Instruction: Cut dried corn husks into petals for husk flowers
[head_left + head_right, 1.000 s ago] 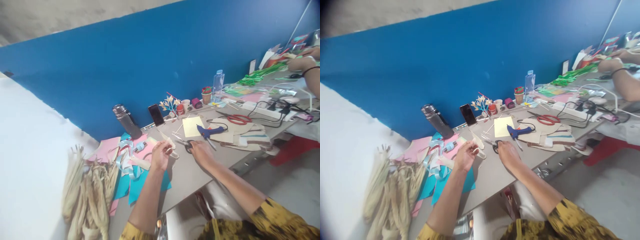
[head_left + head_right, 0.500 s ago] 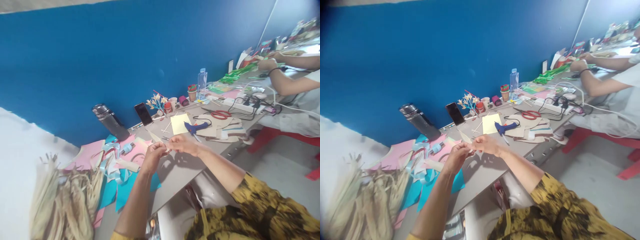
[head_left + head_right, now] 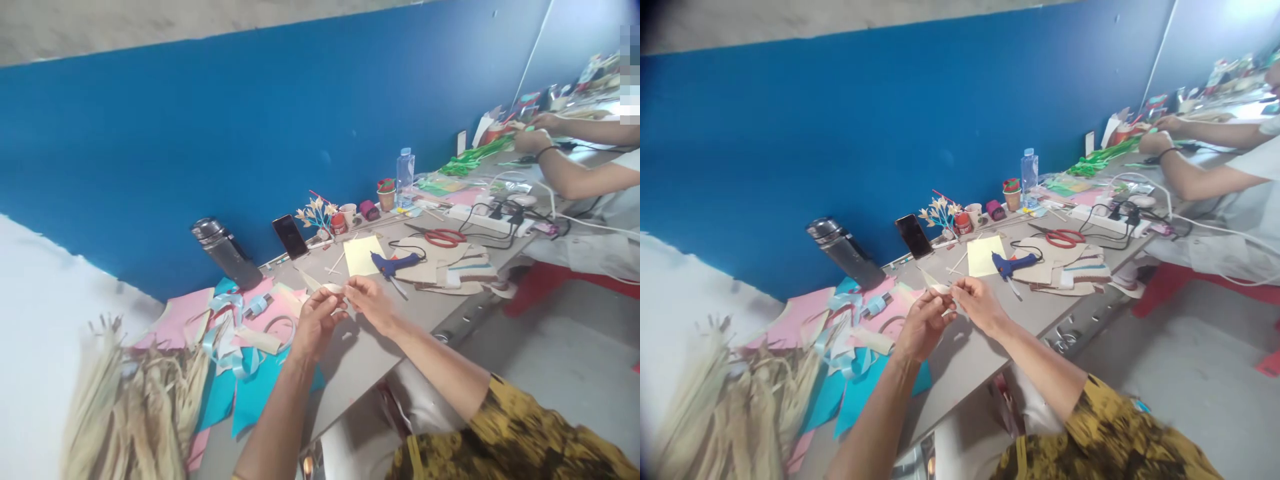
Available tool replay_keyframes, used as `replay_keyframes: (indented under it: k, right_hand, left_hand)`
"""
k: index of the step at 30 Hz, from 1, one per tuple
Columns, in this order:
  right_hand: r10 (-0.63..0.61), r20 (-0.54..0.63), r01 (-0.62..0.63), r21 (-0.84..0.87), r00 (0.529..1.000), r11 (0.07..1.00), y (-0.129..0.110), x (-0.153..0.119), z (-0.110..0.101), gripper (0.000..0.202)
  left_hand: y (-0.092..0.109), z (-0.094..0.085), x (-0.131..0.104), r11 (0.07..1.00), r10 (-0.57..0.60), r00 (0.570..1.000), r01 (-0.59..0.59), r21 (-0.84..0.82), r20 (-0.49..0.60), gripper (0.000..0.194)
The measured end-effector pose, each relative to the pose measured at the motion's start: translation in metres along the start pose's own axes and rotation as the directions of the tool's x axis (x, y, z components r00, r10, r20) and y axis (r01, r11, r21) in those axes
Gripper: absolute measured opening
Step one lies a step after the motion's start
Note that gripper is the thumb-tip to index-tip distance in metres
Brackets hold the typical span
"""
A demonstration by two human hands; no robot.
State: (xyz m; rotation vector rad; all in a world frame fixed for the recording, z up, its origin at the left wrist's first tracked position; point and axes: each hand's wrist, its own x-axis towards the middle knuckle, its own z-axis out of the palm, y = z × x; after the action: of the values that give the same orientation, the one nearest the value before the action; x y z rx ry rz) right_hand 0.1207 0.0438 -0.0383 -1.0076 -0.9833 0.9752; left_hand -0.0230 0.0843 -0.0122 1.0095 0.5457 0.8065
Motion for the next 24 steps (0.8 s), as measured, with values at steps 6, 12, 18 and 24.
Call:
replay_keyframes:
  k: [6,12,18,24]
  right_hand:
    - [0.022,-0.082,-0.031,-0.110,0.996,0.993,-0.001,-0.008,0.013,0.031]
    - [0.044,0.007,-0.043,-0.082,0.999,0.996,0.005,-0.004,0.007,0.028]
    - [0.073,0.063,-0.073,-0.001,0.995,0.997,0.012,-0.001,-0.001,0.026]
    - [0.135,0.064,-0.137,0.026,0.989,0.990,0.008,-0.003,-0.002,0.022]
  left_hand:
    - [-0.007,-0.002,0.005,0.999,0.052,0.990,-0.049,0.021,-0.128,0.026]
    - [-0.005,-0.004,0.005,0.993,0.089,0.985,-0.077,0.091,-0.147,0.021]
    - [-0.008,-0.005,0.004,0.987,0.091,0.989,-0.074,0.140,-0.121,0.018]
    - [-0.011,-0.003,0.006,0.995,0.026,0.994,-0.017,0.097,-0.102,0.016]
